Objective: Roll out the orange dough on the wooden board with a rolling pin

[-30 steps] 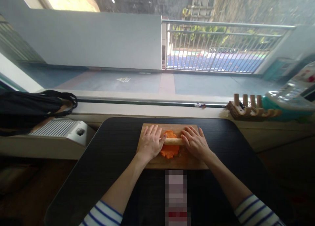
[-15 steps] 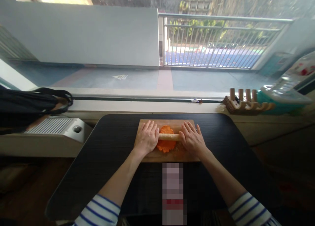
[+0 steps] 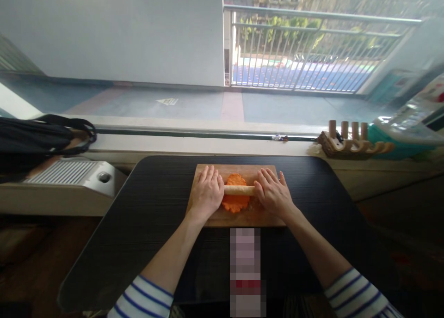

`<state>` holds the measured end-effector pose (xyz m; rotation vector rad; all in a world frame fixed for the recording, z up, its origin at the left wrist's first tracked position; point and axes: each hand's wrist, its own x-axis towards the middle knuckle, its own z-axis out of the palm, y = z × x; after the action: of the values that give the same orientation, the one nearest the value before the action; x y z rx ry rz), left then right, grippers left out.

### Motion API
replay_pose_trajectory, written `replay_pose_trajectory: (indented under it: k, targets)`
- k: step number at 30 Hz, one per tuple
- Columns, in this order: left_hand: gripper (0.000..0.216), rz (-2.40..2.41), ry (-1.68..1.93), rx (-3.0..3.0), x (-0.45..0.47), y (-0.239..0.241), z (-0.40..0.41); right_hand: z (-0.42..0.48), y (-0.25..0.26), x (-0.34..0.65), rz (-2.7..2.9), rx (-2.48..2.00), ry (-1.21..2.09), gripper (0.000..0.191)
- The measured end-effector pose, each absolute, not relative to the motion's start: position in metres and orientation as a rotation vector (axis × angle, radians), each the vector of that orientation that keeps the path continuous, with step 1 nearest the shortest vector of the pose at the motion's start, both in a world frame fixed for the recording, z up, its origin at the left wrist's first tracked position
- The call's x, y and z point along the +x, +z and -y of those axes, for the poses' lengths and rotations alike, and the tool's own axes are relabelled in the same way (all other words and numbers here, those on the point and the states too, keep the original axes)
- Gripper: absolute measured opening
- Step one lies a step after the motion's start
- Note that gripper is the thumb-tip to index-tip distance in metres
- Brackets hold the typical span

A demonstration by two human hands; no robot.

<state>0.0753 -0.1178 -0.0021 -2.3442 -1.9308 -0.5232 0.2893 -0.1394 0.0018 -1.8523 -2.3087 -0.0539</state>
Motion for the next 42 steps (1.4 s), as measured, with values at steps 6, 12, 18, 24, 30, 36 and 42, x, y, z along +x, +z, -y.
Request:
replay_pose_trajectory:
  k: [6, 12, 18, 24, 30, 36, 42]
  targets:
    - [0.052, 1.998, -0.458, -2.331, 0.079, 0.0, 0.103, 0.12, -0.001, 0.289, 2.273, -1.879, -0.062, 0.048]
    - [0.053, 2.077, -0.326, -2.349, 0.08, 0.004, 0.09, 0.105, 0.002, 0.29, 2.289, -1.921, 0.028, 0.049]
    - [0.053, 2.124, -0.214, -2.373, 0.08, 0.009, 0.078, 0.093, 0.006, 0.289, 2.269, -2.002, 0.153, 0.049]
    - [0.055, 1.909, -0.259, -2.375, 0.077, 0.004, 0.1, 0.126, -0.003, 0.288, 2.284, -1.908, 0.03, 0.05]
    - [0.056, 1.864, -0.339, -2.419, 0.07, 0.0, 0.136, 0.164, -0.007, 0.288, 2.299, -1.76, -0.135, 0.05]
    - [0.055, 1.831, -0.463, -2.384, 0.067, -0.004, 0.162, 0.181, -0.007, 0.292, 2.364, -1.674, -0.169, 0.05]
    - [0.054, 1.872, -0.432, -2.358, 0.073, -0.001, 0.138, 0.149, -0.001, 0.289, 2.355, -1.732, -0.146, 0.05]
